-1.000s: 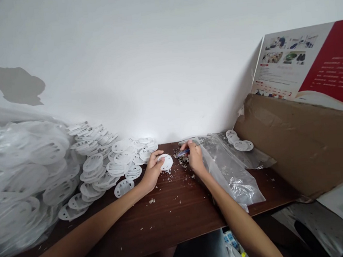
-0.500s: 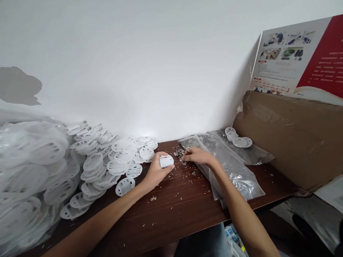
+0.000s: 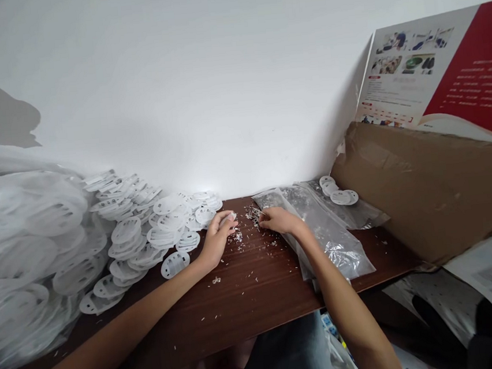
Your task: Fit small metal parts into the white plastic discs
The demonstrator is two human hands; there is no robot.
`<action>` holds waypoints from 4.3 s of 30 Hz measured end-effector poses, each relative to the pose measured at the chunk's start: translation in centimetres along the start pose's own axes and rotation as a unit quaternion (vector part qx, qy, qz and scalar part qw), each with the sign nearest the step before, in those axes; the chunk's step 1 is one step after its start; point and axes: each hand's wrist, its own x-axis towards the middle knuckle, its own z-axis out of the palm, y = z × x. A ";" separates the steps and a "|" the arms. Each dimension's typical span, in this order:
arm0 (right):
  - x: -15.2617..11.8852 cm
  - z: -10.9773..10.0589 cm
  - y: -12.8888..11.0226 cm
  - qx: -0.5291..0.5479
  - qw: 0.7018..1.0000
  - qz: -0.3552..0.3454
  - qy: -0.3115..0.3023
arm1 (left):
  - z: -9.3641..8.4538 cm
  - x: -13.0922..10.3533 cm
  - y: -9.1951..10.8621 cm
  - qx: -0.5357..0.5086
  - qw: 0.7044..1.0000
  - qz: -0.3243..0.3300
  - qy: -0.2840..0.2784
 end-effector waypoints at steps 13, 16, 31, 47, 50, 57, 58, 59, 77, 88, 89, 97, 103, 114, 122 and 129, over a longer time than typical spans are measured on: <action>-1.8 -2.1 1.5 -0.004 0.998 0.058 0.006 | 0.1 0.6 -0.1 -0.143 0.987 -0.049 0.057; -2.0 -2.2 1.9 -0.001 0.997 0.076 -0.003 | 0.1 0.8 -0.1 -0.156 0.983 -0.061 0.081; -1.1 -0.9 0.9 -0.008 0.999 0.033 -0.033 | 0.1 0.8 -0.3 -0.164 0.981 -0.070 0.074; -0.3 -0.3 0.2 0.008 0.998 -0.022 0.065 | 0.1 0.8 -0.7 -0.185 0.978 -0.070 0.063; -0.2 0.0 0.1 0.003 0.998 -0.025 0.051 | 0.2 0.7 -0.6 -0.192 0.978 -0.056 0.059; 0.2 0.4 0.9 -0.019 0.993 -0.038 0.108 | 0.3 0.8 -1.0 -0.196 0.978 -0.045 0.057; 0.3 0.5 0.9 -0.018 0.993 -0.046 0.111 | 0.3 0.9 -1.0 -0.195 0.978 -0.044 0.056; 0.3 0.6 0.7 -0.018 0.992 -0.055 0.114 | 0.3 0.9 -1.0 -0.194 0.978 -0.043 0.055; 0.5 1.7 -1.3 0.260 0.955 -0.016 0.144 | 0.0 0.7 -1.1 -0.167 0.985 -0.048 0.021; 0.6 2.8 -3.0 0.435 0.883 -0.050 0.167 | -0.2 0.4 -0.6 -0.245 0.967 -0.052 -0.049; 0.7 2.9 -2.9 0.417 0.891 -0.047 0.174 | -0.2 0.4 -0.6 -0.248 0.966 -0.053 -0.049; 0.8 2.0 -1.0 0.102 0.975 -0.079 0.182 | -0.1 0.5 -0.7 -0.248 0.967 -0.054 -0.036; 0.4 1.8 -0.9 0.046 0.984 -0.115 0.125 | -0.1 0.9 -1.2 -0.241 0.968 -0.054 -0.033; 1.7 3.3 -0.1 -0.020 0.973 -0.021 0.229 | 0.0 1.1 -1.5 -0.232 0.971 -0.050 -0.021; 2.0 3.7 -0.2 -0.012 0.982 0.000 0.190 | 0.0 1.3 -2.0 -0.222 0.974 -0.047 -0.022; 1.7 2.7 0.4 0.085 0.978 -0.032 0.187 | 0.0 1.3 -1.9 -0.209 0.976 -0.041 -0.033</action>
